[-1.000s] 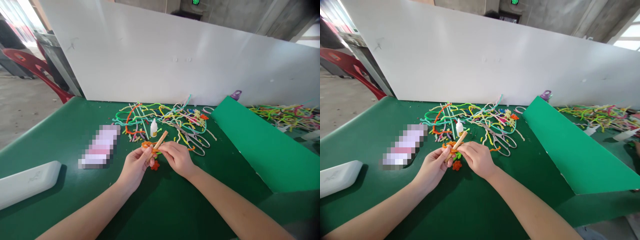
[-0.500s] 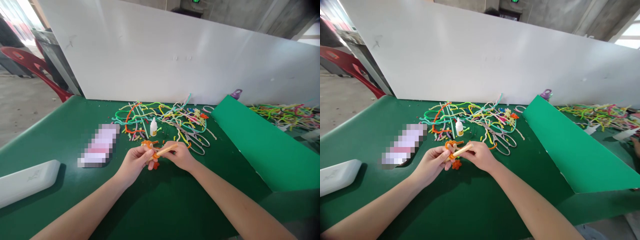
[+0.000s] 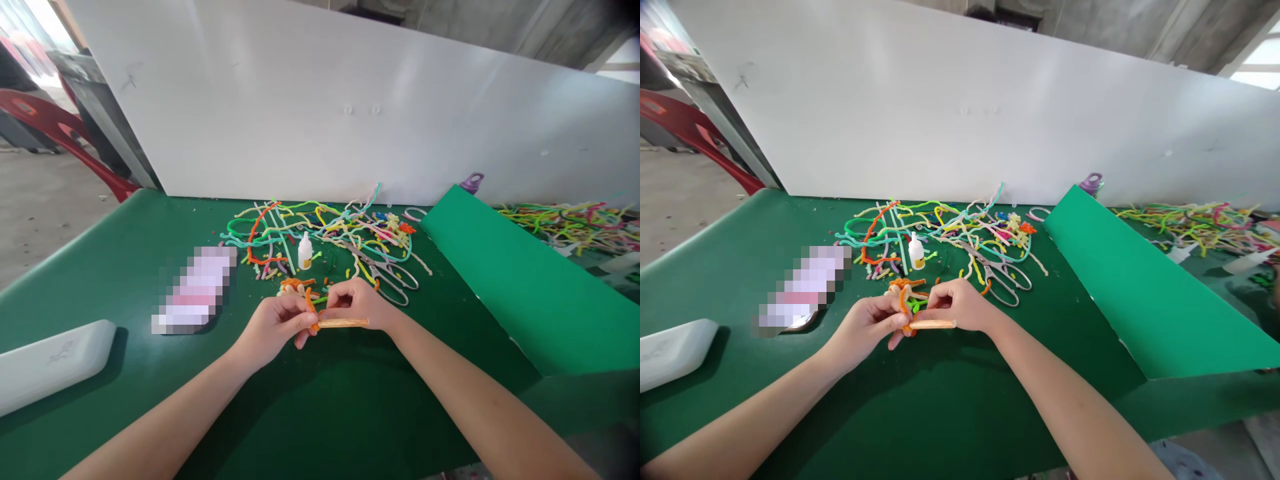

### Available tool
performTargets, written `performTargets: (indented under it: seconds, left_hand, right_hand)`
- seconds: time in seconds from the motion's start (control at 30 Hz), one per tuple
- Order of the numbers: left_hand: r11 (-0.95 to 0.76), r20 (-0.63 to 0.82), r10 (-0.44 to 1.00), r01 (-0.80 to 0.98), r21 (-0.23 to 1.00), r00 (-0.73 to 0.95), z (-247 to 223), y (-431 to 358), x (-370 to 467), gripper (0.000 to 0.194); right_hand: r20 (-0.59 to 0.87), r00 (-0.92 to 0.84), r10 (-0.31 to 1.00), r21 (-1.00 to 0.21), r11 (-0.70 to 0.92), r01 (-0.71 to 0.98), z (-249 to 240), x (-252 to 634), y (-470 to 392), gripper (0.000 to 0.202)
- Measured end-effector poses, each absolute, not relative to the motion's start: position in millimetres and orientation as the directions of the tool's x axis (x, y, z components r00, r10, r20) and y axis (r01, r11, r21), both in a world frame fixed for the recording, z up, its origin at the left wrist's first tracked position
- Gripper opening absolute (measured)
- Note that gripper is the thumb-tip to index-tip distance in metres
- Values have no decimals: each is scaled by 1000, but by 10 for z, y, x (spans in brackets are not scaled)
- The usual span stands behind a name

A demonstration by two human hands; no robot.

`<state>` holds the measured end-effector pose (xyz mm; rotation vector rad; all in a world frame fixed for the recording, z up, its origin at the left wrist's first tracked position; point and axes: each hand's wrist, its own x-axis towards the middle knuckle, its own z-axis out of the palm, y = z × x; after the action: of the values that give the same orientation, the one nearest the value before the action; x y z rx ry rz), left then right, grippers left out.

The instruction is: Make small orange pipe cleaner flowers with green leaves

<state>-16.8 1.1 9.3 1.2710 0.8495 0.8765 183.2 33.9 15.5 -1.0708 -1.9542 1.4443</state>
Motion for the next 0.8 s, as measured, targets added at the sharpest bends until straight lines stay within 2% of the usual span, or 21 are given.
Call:
performTargets:
  seconds: [0.13, 0.3, 0.47, 0.57, 0.7, 0.8]
  left_hand:
    - [69, -70, 907, 15, 997, 416, 112, -16, -152, 17]
    - [40, -79, 910, 105, 994, 406, 132, -54, -128, 19]
    - [11, -72, 919, 159, 987, 387, 89, -60, -126, 22]
    - [1, -75, 921, 192, 981, 383, 73, -66, -119, 22]
    - [0, -76, 943, 227, 974, 325, 112, -78, -102, 22]
    - [6, -69, 959, 225, 974, 273, 133, -68, -101, 22]
  right_hand:
    - [-160, -667, 728, -970, 9, 242, 251, 1882, 351, 26]
    - [-101, -690, 717, -967, 90, 236, 345, 1907, 354, 13]
    - [-156, -658, 737, -929, 117, 351, 372, 1938, 348, 30]
    - [-149, -639, 755, -879, 194, 435, 383, 1951, 343, 39]
    - [-55, -646, 762, -848, 306, 433, 405, 1933, 317, 35]
    - [86, -627, 774, -704, 493, 512, 395, 1889, 278, 26]
